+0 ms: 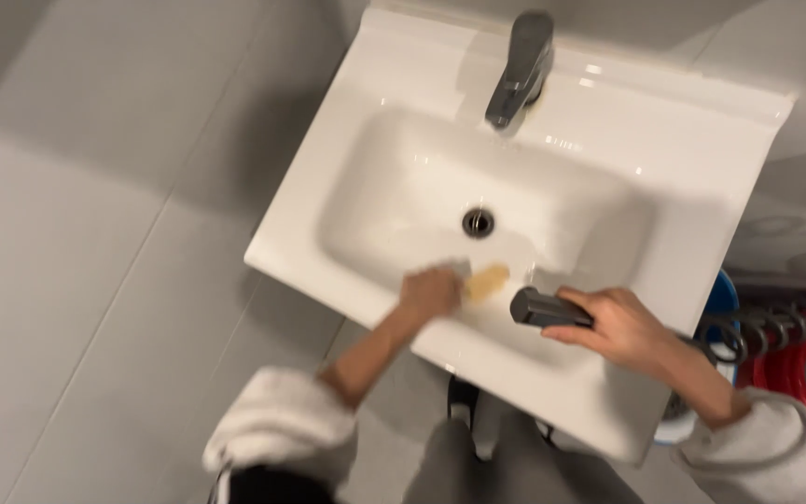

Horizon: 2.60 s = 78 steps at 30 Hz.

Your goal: The person scrubs a white bathroom sink with a yellow brush while rinsing with a handheld shower head. They remove pink residue from the basin and surrounding surfaces, then rinse the brush and sink thoroughly.

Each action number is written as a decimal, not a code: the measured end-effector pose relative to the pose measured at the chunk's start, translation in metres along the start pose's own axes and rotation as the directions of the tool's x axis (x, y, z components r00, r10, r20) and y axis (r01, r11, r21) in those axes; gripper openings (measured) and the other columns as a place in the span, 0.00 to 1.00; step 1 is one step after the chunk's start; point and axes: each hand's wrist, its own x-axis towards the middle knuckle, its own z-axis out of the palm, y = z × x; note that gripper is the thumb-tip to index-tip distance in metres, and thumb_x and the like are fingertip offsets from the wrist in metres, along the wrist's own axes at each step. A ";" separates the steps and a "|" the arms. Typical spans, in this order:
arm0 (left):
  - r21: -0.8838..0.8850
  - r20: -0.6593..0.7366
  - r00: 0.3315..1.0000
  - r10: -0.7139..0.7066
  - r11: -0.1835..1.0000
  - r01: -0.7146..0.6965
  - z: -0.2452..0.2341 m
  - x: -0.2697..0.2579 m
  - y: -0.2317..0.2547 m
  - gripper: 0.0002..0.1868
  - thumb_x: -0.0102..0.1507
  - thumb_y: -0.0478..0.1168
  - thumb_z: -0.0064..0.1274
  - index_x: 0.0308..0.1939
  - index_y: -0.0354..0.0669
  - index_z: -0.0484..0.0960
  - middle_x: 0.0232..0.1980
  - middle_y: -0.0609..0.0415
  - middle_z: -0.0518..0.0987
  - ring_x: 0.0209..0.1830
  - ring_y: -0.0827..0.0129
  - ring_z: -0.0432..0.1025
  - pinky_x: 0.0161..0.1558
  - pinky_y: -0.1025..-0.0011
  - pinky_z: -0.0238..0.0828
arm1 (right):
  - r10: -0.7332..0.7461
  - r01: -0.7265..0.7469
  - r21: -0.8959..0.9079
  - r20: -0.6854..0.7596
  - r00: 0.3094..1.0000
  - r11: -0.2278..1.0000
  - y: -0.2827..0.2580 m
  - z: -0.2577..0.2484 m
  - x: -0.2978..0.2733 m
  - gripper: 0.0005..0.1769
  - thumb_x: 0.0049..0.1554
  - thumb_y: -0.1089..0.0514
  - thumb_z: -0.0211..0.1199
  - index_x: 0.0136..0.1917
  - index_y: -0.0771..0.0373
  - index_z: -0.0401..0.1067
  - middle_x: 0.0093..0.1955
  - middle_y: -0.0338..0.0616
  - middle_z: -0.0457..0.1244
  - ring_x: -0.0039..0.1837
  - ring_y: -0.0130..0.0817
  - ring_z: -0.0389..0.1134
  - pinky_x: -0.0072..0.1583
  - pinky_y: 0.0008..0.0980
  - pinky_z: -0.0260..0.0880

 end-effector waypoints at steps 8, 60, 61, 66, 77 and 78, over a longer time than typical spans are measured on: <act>-0.057 -0.243 0.910 -0.335 0.942 0.331 0.047 0.149 -0.105 0.19 0.68 0.40 0.39 0.58 0.46 0.81 0.48 0.50 0.85 0.54 0.55 0.80 0.51 0.52 0.77 | -0.094 0.093 -0.083 0.000 0.996 0.992 -0.005 -0.001 -0.002 0.17 0.50 0.37 0.70 0.40 0.48 0.73 0.20 0.38 0.66 0.25 0.35 0.68 0.33 0.29 0.67; 0.291 -0.252 0.968 -0.012 0.953 0.088 0.018 0.107 -0.035 0.24 0.65 0.39 0.53 0.67 0.56 0.78 0.40 0.48 0.86 0.43 0.58 0.83 0.44 0.54 0.81 | 0.076 -0.075 -0.155 0.004 0.997 0.985 0.031 -0.002 -0.026 0.20 0.51 0.31 0.67 0.40 0.47 0.73 0.22 0.38 0.65 0.29 0.37 0.69 0.39 0.30 0.70; 0.269 -0.228 0.973 -0.027 0.959 0.090 0.025 0.101 -0.024 0.20 0.65 0.37 0.49 0.61 0.52 0.81 0.40 0.49 0.86 0.44 0.57 0.83 0.44 0.54 0.80 | 0.086 -0.084 -0.152 0.012 0.996 0.985 0.026 -0.003 -0.028 0.20 0.52 0.32 0.66 0.40 0.48 0.73 0.22 0.38 0.65 0.29 0.37 0.69 0.39 0.30 0.70; 0.207 -0.110 0.994 -0.027 0.977 0.049 0.015 0.042 -0.017 0.21 0.65 0.34 0.48 0.62 0.49 0.81 0.41 0.48 0.86 0.47 0.53 0.83 0.48 0.51 0.80 | 0.088 -0.084 -0.140 0.020 0.996 0.987 0.026 -0.002 -0.031 0.20 0.53 0.31 0.66 0.38 0.47 0.74 0.22 0.36 0.66 0.28 0.31 0.69 0.39 0.26 0.69; -0.343 -0.127 0.941 -0.314 0.904 0.255 0.021 0.054 0.095 0.18 0.69 0.36 0.40 0.58 0.38 0.81 0.49 0.41 0.84 0.56 0.48 0.79 0.53 0.48 0.77 | 0.081 -0.082 -0.087 -0.016 0.997 0.993 0.018 -0.009 -0.035 0.21 0.49 0.32 0.68 0.37 0.48 0.73 0.22 0.41 0.65 0.29 0.39 0.68 0.38 0.33 0.68; -0.345 -0.133 0.940 -0.314 0.904 0.253 0.029 0.058 0.089 0.18 0.69 0.36 0.40 0.58 0.38 0.81 0.49 0.41 0.84 0.56 0.48 0.79 0.53 0.48 0.77 | 0.077 -0.078 -0.091 -0.020 0.997 0.993 0.016 -0.012 -0.033 0.21 0.49 0.32 0.68 0.37 0.48 0.73 0.22 0.41 0.65 0.29 0.39 0.68 0.38 0.33 0.68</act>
